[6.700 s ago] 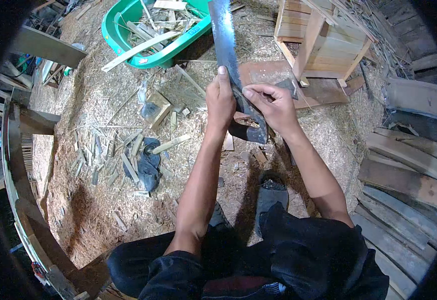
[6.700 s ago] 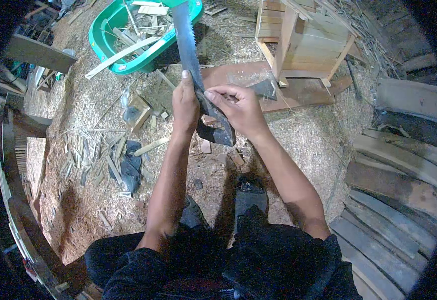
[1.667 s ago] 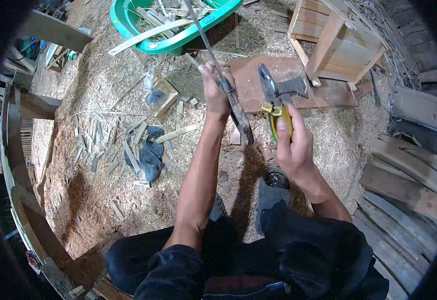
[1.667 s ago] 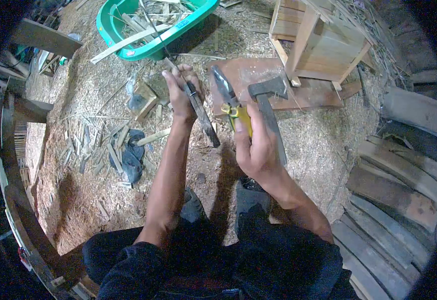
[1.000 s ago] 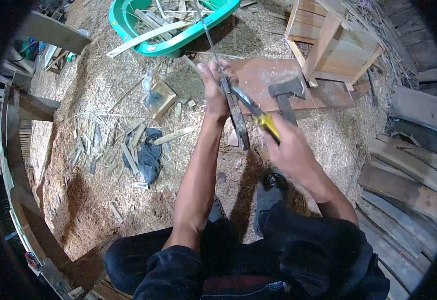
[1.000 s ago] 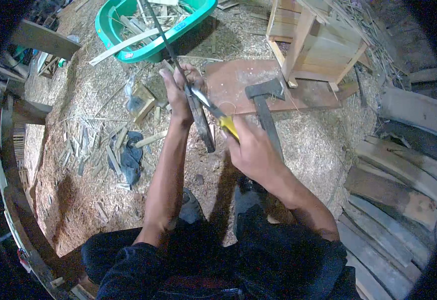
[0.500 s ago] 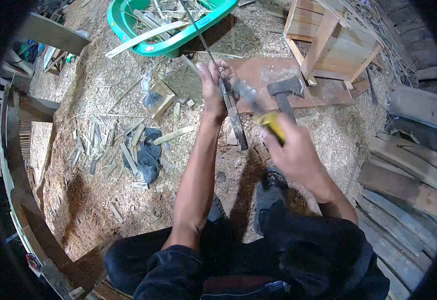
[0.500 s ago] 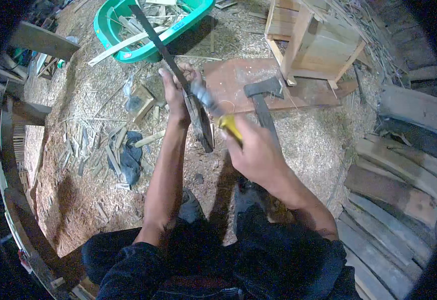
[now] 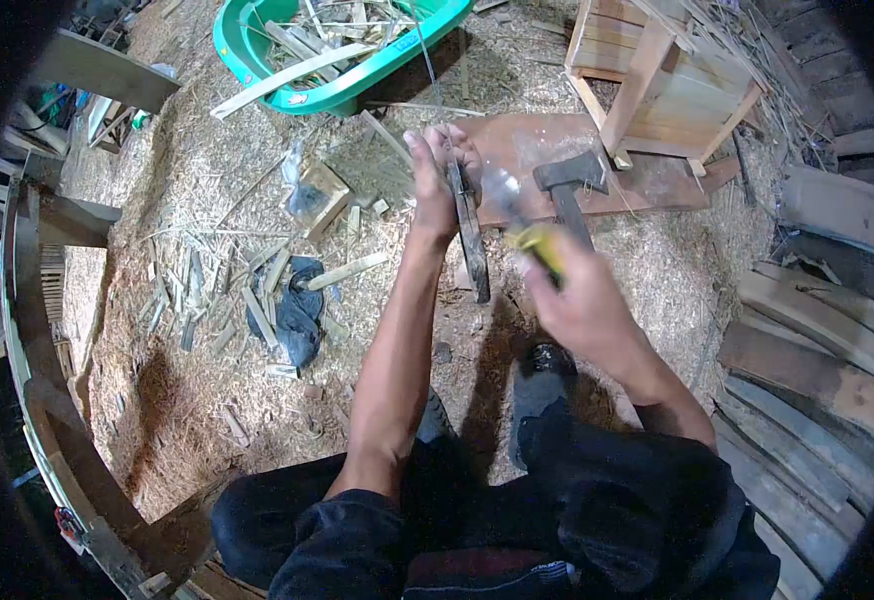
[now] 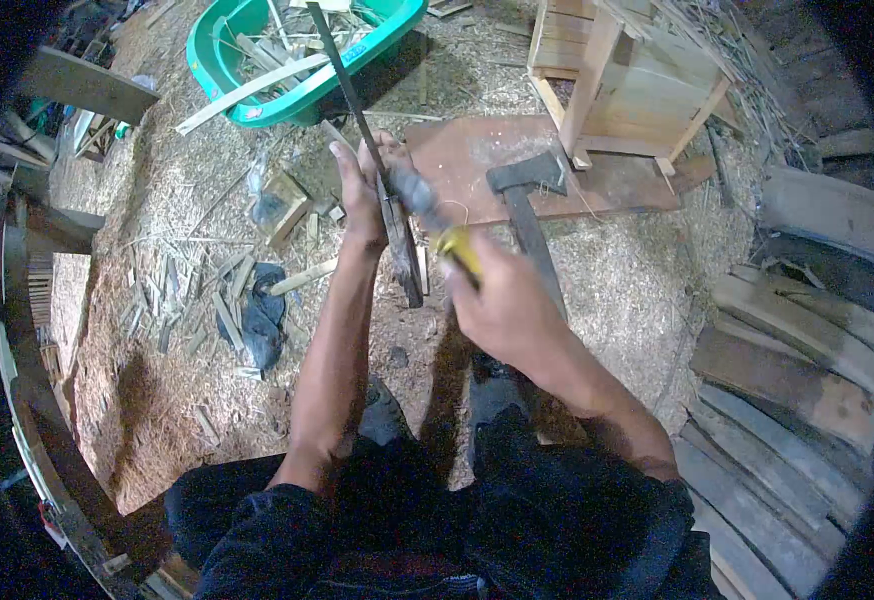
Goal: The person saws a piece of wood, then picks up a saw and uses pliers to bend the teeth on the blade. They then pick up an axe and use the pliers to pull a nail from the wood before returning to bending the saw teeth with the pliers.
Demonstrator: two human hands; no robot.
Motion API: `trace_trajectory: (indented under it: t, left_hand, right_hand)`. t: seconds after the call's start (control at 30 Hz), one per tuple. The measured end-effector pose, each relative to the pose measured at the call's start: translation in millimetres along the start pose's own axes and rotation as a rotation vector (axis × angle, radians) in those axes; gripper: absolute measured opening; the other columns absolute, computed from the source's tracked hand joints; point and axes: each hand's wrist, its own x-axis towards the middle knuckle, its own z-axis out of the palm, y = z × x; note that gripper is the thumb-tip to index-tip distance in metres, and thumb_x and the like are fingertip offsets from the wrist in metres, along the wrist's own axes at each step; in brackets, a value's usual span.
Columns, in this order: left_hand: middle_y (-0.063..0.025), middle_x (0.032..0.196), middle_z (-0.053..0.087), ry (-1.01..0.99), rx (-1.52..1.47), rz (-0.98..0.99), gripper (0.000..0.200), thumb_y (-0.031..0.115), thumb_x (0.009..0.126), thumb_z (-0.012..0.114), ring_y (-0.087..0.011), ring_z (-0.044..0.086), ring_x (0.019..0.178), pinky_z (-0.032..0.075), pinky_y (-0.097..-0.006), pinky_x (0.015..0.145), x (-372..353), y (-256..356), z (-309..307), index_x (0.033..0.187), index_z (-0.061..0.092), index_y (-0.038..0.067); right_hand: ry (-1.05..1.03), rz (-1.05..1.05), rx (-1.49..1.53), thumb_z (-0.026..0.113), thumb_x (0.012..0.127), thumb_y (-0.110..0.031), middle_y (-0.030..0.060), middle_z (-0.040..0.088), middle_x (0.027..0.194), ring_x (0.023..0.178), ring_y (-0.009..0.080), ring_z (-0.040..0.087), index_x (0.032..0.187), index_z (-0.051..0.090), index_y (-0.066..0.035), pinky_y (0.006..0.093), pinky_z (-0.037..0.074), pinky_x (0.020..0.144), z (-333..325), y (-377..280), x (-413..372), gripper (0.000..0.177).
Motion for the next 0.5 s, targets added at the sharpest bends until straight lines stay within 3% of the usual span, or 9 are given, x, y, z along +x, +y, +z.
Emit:
trace_trajectory:
  t: [0.03, 0.1, 0.17, 0.27, 0.3, 0.4, 0.43, 0.5]
  left_hand:
    - [-0.0012, 0.063, 0.046, -0.017, 0.024, -0.005, 0.075, 0.082, 0.087, 0.017, -0.0112, 0.039, 0.048, 0.031, -0.0254, 0.043, 1.4, -3.7, -4.8, 0.105, 0.045, 0.015]
    - [-0.0011, 0.062, 0.046, -0.019, 0.072, -0.035, 0.076, 0.082, 0.087, 0.016, -0.0111, 0.037, 0.046, 0.030, -0.0250, 0.042, 2.5, -3.5, -12.1, 0.106, 0.044, 0.015]
    - [-0.0009, 0.061, 0.045, -0.019, 0.090, -0.051, 0.079, 0.083, 0.086, 0.015, -0.0105, 0.037, 0.047, 0.029, -0.0242, 0.043, 2.1, -5.5, -13.5, 0.109, 0.044, 0.013]
    - [-0.0007, 0.064, 0.046, 0.006, 0.227, 0.000, 0.081, 0.083, 0.086, 0.014, -0.0105, 0.040, 0.050, 0.031, -0.0248, 0.045, 0.9, -4.5, -0.5, 0.110, 0.043, 0.011]
    - [-0.0005, 0.067, 0.048, 0.095, 0.211, -0.015, 0.081, 0.080, 0.088, 0.012, -0.0114, 0.043, 0.054, 0.035, -0.0255, 0.049, 1.2, -7.4, 1.6, 0.111, 0.043, 0.009]
    - [-0.0015, 0.073, 0.051, 0.150, 0.331, -0.002, 0.077, 0.075, 0.093, 0.012, -0.0124, 0.046, 0.059, 0.040, -0.0273, 0.055, 6.1, -20.0, -17.6, 0.112, 0.044, 0.008]
    - [-0.0026, 0.074, 0.053, 0.166, 0.362, -0.009, 0.075, 0.072, 0.094, 0.012, -0.0125, 0.048, 0.061, 0.041, -0.0277, 0.056, 2.2, -18.4, -16.9, 0.113, 0.044, 0.008]
    - [-0.0048, 0.078, 0.057, 0.191, 0.419, -0.013, 0.071, 0.067, 0.097, 0.012, -0.0127, 0.051, 0.064, 0.044, -0.0285, 0.059, -3.8, -12.0, -10.0, 0.113, 0.045, 0.006]
  right_hand:
    - [-0.135, 0.103, -0.194, 0.059, 0.094, -0.020, 0.0231, 0.065, 0.080, 0.073, 0.0346, 0.069, 0.103, 0.058, 0.001, 0.0405, 0.050, 0.061, -0.3, 1.0, -0.4, 0.023]
    - [0.057, 0.067, 0.053, 0.060, 0.093, -0.019, 0.0244, 0.064, 0.079, 0.073, 0.0366, 0.068, 0.102, 0.057, 0.002, 0.0432, 0.050, 0.062, 0.8, 4.7, -1.8, 0.023]
    - [0.277, -0.009, 0.235, 0.059, 0.096, -0.020, 0.0036, 0.056, 0.067, 0.054, 0.0120, 0.053, 0.108, 0.060, 0.001, 0.0296, 0.043, 0.049, 3.6, 6.0, -2.1, 0.024]
    - [-0.117, 0.088, -0.067, 0.060, 0.096, -0.021, 0.0018, 0.055, 0.066, 0.053, 0.0107, 0.052, 0.107, 0.060, 0.000, 0.0285, 0.041, 0.046, 3.6, 16.7, 4.2, 0.023]
    - [-0.082, 0.112, -0.019, 0.059, 0.093, -0.019, 0.0224, 0.064, 0.074, 0.065, 0.0363, 0.065, 0.110, 0.058, 0.002, 0.0444, 0.049, 0.061, 11.9, 26.5, 5.6, 0.027]
    - [0.172, 0.191, 0.220, 0.060, 0.092, -0.020, 0.0239, 0.064, 0.075, 0.066, 0.0387, 0.065, 0.111, 0.058, 0.002, 0.0467, 0.049, 0.062, 28.2, 60.6, 21.8, 0.029]
    - [0.214, 0.109, -0.005, 0.058, 0.091, -0.017, 0.0242, 0.065, 0.076, 0.069, 0.0392, 0.066, 0.113, 0.058, 0.002, 0.0472, 0.049, 0.063, 26.8, 73.9, 29.7, 0.029]
    - [0.183, 0.082, -0.177, 0.059, 0.091, -0.015, 0.0186, 0.063, 0.075, 0.070, 0.0375, 0.065, 0.110, 0.057, 0.002, 0.0467, 0.050, 0.064, 35.5, 114.4, 50.4, 0.026]
